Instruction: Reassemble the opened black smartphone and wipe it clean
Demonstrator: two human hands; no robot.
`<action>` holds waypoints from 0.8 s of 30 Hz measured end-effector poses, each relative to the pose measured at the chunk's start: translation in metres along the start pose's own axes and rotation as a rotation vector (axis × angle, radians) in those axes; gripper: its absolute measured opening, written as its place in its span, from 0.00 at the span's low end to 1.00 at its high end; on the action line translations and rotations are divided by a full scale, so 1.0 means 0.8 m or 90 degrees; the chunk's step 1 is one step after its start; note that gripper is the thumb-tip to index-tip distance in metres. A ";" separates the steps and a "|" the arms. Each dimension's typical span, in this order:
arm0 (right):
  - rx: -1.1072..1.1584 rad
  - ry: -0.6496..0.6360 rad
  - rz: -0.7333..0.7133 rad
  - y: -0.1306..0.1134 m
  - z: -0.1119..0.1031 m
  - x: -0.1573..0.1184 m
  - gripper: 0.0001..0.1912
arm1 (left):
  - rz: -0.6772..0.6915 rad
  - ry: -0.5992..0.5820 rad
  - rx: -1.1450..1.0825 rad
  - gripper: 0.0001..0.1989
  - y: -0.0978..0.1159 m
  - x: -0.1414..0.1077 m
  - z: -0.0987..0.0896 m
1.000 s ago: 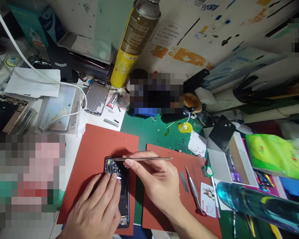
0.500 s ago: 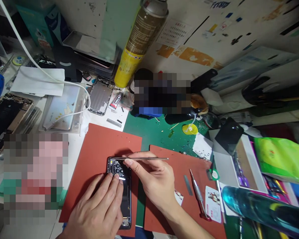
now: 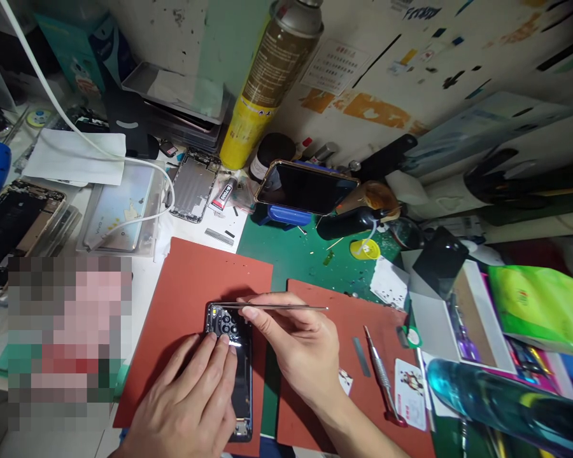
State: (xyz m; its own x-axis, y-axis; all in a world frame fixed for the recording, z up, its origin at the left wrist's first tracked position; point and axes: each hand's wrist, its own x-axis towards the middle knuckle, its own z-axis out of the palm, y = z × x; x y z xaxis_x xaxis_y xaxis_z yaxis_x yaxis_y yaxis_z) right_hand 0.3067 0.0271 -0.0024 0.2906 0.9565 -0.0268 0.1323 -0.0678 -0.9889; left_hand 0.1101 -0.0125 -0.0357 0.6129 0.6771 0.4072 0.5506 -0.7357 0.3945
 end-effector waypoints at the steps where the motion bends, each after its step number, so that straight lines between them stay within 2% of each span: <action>1: -0.009 0.004 -0.008 -0.001 -0.002 0.001 0.07 | -0.003 0.001 0.001 0.22 0.000 0.000 0.000; 6: -0.152 0.099 -0.115 -0.008 -0.016 0.016 0.06 | -0.006 0.004 0.001 0.23 0.000 0.001 0.000; 10: -0.236 0.073 -0.196 -0.009 -0.017 0.035 0.07 | -0.007 0.009 -0.006 0.23 -0.001 0.001 0.000; 13: -0.238 0.049 -0.202 -0.005 -0.010 0.044 0.09 | -0.013 0.011 -0.010 0.23 -0.001 -0.001 0.001; 24: -0.218 0.063 -0.174 0.009 -0.001 0.052 0.05 | -0.006 0.010 -0.012 0.23 -0.002 0.001 0.001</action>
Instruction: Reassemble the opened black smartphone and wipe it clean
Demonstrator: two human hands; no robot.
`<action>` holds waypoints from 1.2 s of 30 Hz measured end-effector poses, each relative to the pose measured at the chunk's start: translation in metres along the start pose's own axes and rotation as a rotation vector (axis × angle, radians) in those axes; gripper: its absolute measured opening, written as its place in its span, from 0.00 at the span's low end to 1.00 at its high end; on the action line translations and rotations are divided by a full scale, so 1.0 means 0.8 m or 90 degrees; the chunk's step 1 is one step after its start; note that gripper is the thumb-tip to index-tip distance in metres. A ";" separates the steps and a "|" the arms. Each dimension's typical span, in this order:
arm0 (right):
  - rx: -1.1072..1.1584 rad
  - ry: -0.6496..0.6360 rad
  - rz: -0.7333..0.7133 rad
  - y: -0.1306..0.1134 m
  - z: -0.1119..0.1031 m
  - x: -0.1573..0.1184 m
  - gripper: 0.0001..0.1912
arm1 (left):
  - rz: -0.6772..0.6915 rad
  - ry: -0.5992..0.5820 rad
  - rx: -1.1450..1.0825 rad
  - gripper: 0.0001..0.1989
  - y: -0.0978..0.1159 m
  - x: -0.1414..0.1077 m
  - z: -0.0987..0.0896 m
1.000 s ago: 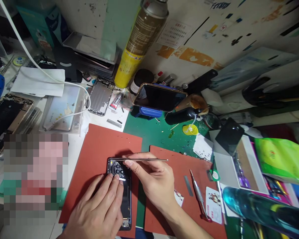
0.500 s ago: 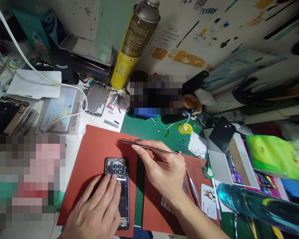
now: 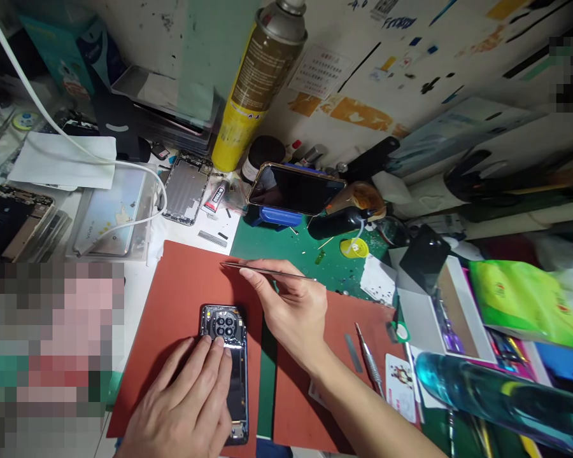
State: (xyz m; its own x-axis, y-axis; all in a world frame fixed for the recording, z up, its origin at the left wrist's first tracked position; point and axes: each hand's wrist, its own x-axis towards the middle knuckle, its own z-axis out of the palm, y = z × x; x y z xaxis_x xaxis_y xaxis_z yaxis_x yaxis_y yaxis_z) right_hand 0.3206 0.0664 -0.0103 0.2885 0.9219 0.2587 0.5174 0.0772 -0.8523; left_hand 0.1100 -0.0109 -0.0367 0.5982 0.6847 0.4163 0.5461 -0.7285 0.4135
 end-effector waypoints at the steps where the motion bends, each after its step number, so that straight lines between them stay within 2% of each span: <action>1: 0.004 0.001 0.001 0.001 0.001 0.000 0.06 | 0.000 -0.001 0.001 0.23 0.000 0.000 0.000; 5: 0.034 0.009 0.015 0.000 0.001 -0.001 0.07 | -0.003 -0.001 0.001 0.23 0.001 0.000 0.001; 8: 0.100 -0.008 0.087 -0.010 -0.006 -0.004 0.05 | -0.007 -0.001 0.004 0.23 0.002 -0.001 0.000; 10: 0.182 -0.056 0.167 -0.021 -0.013 -0.007 0.03 | -0.008 -0.003 0.003 0.23 0.003 -0.001 -0.001; 13: 0.274 -0.165 0.283 -0.037 -0.021 -0.009 0.08 | -0.009 -0.004 0.007 0.23 0.004 0.000 -0.002; 16: 0.261 -0.234 0.356 -0.046 -0.020 -0.007 0.11 | -0.016 0.001 0.015 0.22 0.005 0.000 -0.003; 23: 0.192 -0.287 0.456 -0.055 -0.006 0.003 0.10 | -0.043 -0.019 0.016 0.24 0.006 -0.004 -0.003; 36: 0.169 -0.290 0.495 -0.053 0.001 0.007 0.13 | -0.031 -0.021 0.002 0.25 0.004 -0.003 -0.003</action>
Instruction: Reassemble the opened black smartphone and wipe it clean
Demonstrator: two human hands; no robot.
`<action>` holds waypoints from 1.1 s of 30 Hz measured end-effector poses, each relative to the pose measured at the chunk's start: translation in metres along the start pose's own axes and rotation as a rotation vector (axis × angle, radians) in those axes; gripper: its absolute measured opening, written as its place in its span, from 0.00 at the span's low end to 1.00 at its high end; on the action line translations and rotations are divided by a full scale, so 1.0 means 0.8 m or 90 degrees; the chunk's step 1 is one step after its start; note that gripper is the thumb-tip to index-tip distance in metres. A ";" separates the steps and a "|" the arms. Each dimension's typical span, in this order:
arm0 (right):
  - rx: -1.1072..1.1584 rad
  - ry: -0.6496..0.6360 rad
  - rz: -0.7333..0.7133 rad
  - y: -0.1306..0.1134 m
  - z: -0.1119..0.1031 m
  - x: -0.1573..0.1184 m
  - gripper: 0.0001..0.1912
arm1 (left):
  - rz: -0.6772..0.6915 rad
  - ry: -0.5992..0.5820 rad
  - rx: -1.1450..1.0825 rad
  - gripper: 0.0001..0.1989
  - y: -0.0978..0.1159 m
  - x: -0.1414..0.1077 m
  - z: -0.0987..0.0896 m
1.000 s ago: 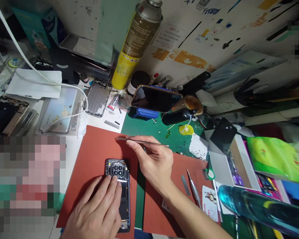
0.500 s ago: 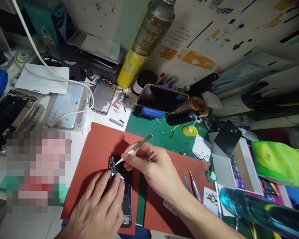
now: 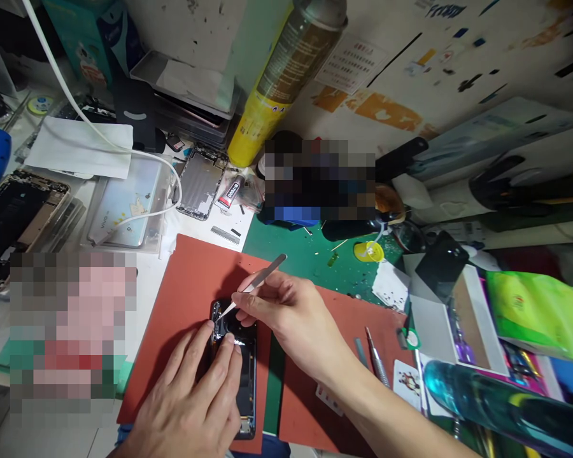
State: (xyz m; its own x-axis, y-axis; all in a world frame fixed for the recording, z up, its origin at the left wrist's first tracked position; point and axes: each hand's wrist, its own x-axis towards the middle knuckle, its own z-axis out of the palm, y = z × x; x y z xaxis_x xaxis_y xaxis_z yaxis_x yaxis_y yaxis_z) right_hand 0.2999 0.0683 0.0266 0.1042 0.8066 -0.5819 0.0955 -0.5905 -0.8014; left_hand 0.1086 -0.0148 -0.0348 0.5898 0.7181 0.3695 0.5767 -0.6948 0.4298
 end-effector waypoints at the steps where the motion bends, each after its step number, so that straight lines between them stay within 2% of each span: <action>1: 0.000 0.000 -0.001 0.000 0.000 0.000 0.14 | 0.000 -0.001 -0.001 0.25 0.000 0.000 0.000; 9: 0.002 0.003 -0.052 0.005 -0.005 -0.005 0.14 | 0.002 -0.008 0.007 0.26 -0.001 0.001 -0.001; 16: 0.036 0.035 -0.195 0.015 -0.007 -0.025 0.09 | -0.007 -0.011 0.003 0.25 0.000 0.000 -0.002; 21: 0.000 0.076 -0.302 0.037 -0.004 -0.037 0.02 | -0.011 -0.016 0.002 0.24 0.000 0.003 -0.001; 28: -0.030 0.145 -0.396 0.065 -0.001 -0.046 0.12 | 0.000 -0.040 0.006 0.25 -0.002 0.005 -0.002; 33: -0.027 0.179 -0.390 0.066 0.004 -0.047 0.12 | -0.001 -0.039 0.007 0.25 -0.002 0.007 -0.001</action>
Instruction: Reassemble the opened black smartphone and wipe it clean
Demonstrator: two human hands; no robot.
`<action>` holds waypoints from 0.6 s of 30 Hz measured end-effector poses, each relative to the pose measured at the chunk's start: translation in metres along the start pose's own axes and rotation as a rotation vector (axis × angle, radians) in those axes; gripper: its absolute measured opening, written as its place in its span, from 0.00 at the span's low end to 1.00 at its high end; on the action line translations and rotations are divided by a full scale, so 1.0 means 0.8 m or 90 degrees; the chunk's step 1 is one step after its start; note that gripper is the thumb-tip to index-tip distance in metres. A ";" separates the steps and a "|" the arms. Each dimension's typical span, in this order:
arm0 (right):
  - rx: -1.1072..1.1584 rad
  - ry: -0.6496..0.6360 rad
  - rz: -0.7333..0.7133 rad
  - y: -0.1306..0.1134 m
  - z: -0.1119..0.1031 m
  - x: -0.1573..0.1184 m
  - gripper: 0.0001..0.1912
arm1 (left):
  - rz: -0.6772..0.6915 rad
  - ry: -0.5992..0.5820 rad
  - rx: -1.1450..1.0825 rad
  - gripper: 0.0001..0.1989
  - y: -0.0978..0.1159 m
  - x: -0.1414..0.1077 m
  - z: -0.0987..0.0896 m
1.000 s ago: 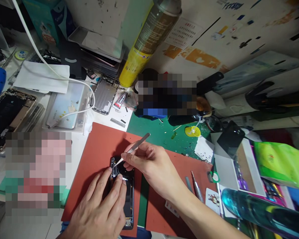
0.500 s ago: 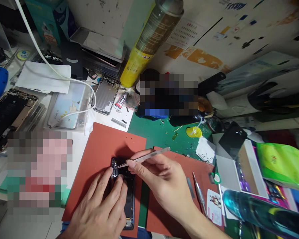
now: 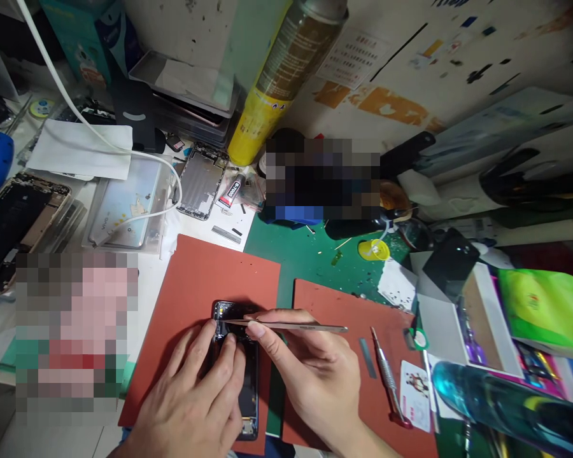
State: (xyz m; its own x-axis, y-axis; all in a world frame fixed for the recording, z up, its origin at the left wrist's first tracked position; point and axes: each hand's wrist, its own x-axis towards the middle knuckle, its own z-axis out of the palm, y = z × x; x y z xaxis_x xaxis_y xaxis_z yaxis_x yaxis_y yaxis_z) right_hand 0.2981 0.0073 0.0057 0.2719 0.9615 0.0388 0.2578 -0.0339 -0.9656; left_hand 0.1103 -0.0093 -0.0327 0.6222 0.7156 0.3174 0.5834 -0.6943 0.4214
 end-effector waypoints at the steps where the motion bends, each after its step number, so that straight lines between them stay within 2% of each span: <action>1: 0.000 0.002 0.008 -0.001 0.001 0.000 0.12 | -0.002 -0.001 -0.002 0.25 0.000 0.000 0.000; 5: -0.002 0.012 0.023 -0.004 0.002 0.001 0.10 | -0.005 0.006 -0.010 0.25 0.002 0.000 -0.002; 8: -0.013 0.054 0.010 -0.003 -0.005 0.006 0.09 | -0.007 0.014 -0.010 0.26 0.002 -0.001 -0.002; 13: -0.146 0.160 -0.089 0.008 -0.021 0.032 0.07 | -0.010 0.020 -0.012 0.26 0.001 -0.001 0.002; 18: -0.185 0.111 -0.137 0.022 -0.021 0.059 0.04 | 0.000 0.032 -0.016 0.26 -0.001 -0.002 0.004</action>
State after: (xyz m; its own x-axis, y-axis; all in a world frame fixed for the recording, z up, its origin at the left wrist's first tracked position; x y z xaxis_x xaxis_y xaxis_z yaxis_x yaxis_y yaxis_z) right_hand 0.3310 0.0478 -0.0048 0.3302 0.8950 0.2998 0.5711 0.0635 -0.8185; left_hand 0.1108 -0.0102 -0.0361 0.5955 0.7187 0.3590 0.5696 -0.6928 0.4422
